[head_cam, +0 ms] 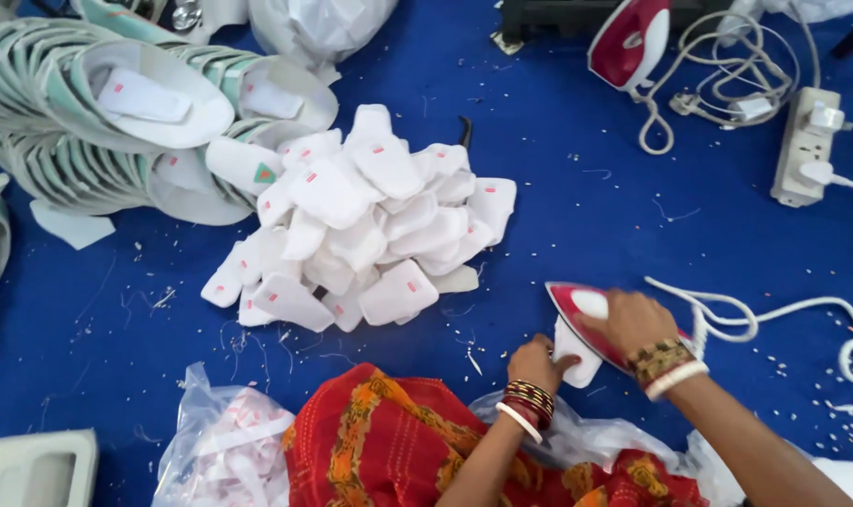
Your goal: Ironing small white shoe components on a blue floor workspace.
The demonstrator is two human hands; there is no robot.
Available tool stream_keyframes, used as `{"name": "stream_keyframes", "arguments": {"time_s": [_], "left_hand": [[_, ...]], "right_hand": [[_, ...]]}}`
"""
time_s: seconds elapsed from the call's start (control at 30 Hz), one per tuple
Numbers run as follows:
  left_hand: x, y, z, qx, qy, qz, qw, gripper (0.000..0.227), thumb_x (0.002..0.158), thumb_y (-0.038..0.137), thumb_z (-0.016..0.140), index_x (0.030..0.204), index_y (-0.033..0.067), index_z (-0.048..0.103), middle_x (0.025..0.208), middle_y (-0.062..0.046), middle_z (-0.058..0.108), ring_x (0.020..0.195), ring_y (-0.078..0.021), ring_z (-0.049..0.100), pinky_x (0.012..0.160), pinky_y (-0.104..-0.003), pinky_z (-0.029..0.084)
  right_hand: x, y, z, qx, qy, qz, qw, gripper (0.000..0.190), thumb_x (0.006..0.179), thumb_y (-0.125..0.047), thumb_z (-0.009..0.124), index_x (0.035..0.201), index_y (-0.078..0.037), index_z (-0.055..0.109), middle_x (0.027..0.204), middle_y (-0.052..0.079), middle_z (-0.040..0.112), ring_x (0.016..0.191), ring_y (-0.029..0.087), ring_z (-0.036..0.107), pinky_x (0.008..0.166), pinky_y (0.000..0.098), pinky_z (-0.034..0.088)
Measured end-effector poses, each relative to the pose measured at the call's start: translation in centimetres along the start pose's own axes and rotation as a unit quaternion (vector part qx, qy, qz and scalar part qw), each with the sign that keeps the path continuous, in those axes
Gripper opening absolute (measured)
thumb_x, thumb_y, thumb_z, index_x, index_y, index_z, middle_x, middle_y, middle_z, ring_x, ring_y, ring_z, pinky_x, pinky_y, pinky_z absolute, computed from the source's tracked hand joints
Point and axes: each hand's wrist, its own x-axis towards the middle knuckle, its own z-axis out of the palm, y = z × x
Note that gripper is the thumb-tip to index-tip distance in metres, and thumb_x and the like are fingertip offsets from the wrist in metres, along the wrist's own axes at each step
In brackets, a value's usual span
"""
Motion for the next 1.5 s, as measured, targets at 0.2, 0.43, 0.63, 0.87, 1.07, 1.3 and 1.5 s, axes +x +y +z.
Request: {"name": "stream_keyframes", "arguments": {"time_s": [0.2,0.43,0.63,0.87,1.07,1.3,1.5], "left_hand": [[1.5,-0.3,-1.9,-0.033,-0.045,0.000,0.998,0.051,0.074,0.047,0.088,0.091,0.0021,0.073,0.078,-0.021,0.072,0.073,-0.0364,0.072,0.071,-0.044,0.058],[10.3,-14.0,-19.1,0.286,0.201,0.168,0.922,0.041,0.106,0.047,0.060,0.096,0.0078,0.069,0.078,-0.012,0.067,0.073,-0.0265,0.066,0.067,-0.042,0.052],[9.8,-13.5,-25.9,-0.349,0.316,0.169,0.866,0.021,0.114,0.015,0.053,0.132,0.0056,0.060,0.112,-0.009,0.060,0.098,-0.0175,0.057,0.084,-0.030,0.049],[1.2,-2.6,-8.3,-0.772,-0.208,-0.113,0.590,0.032,0.087,0.002,0.060,0.119,-0.0004,0.057,0.097,-0.007,0.060,0.074,-0.0119,0.055,0.059,-0.022,0.046],[-1.6,1.9,-2.5,-0.708,-0.323,-0.122,0.616,0.053,0.093,0.011,0.050,0.142,-0.0075,0.049,0.128,-0.023,0.062,0.096,-0.0227,0.067,0.082,-0.032,0.059],[-2.8,6.0,-5.3,-0.697,-0.312,-0.090,0.640,0.054,0.095,0.003,0.042,0.148,-0.0104,0.039,0.150,-0.032,0.049,0.133,-0.0388,0.057,0.110,-0.043,0.052],[-2.9,7.0,-7.5,-0.655,-0.269,-0.045,0.705,0.053,0.098,-0.001,0.050,0.150,-0.0084,0.038,0.147,-0.033,0.051,0.133,-0.0402,0.057,0.107,-0.043,0.054]], "right_hand": [[5.4,0.3,-3.3,0.059,0.116,-0.002,0.991,0.070,0.079,-0.071,0.070,0.106,-0.006,0.075,0.099,0.022,0.075,0.093,0.040,0.075,0.081,0.0492,0.061],[5.6,5.8,-0.2,0.449,0.231,0.006,0.863,0.066,0.085,-0.053,0.078,0.125,-0.002,0.066,0.100,0.017,0.074,0.087,0.027,0.072,0.077,0.0385,0.056],[1.3,7.6,2.6,0.562,0.247,0.028,0.789,0.050,0.089,-0.040,0.081,0.119,-0.003,0.066,0.102,0.007,0.072,0.091,0.018,0.067,0.081,0.0338,0.054],[-5.1,11.9,3.1,0.316,0.357,-0.010,0.879,0.046,0.085,-0.024,0.076,0.121,0.001,0.065,0.113,0.025,0.066,0.108,0.042,0.061,0.096,0.0483,0.048],[-19.3,26.4,7.9,0.073,-0.043,0.205,0.975,0.080,0.066,-0.037,0.084,0.140,-0.030,0.056,0.141,0.007,0.055,0.138,0.034,0.046,0.111,0.0563,0.042],[-22.2,27.0,8.1,-0.010,0.095,0.206,0.974,0.046,0.084,-0.019,0.072,0.128,-0.030,0.068,0.129,0.004,0.064,0.124,0.032,0.058,0.103,0.0659,0.042],[-13.1,14.0,2.2,0.098,0.265,-0.006,0.959,0.018,0.081,-0.006,0.068,0.096,-0.017,0.072,0.099,0.005,0.071,0.101,0.027,0.068,0.090,0.0431,0.050]]}}
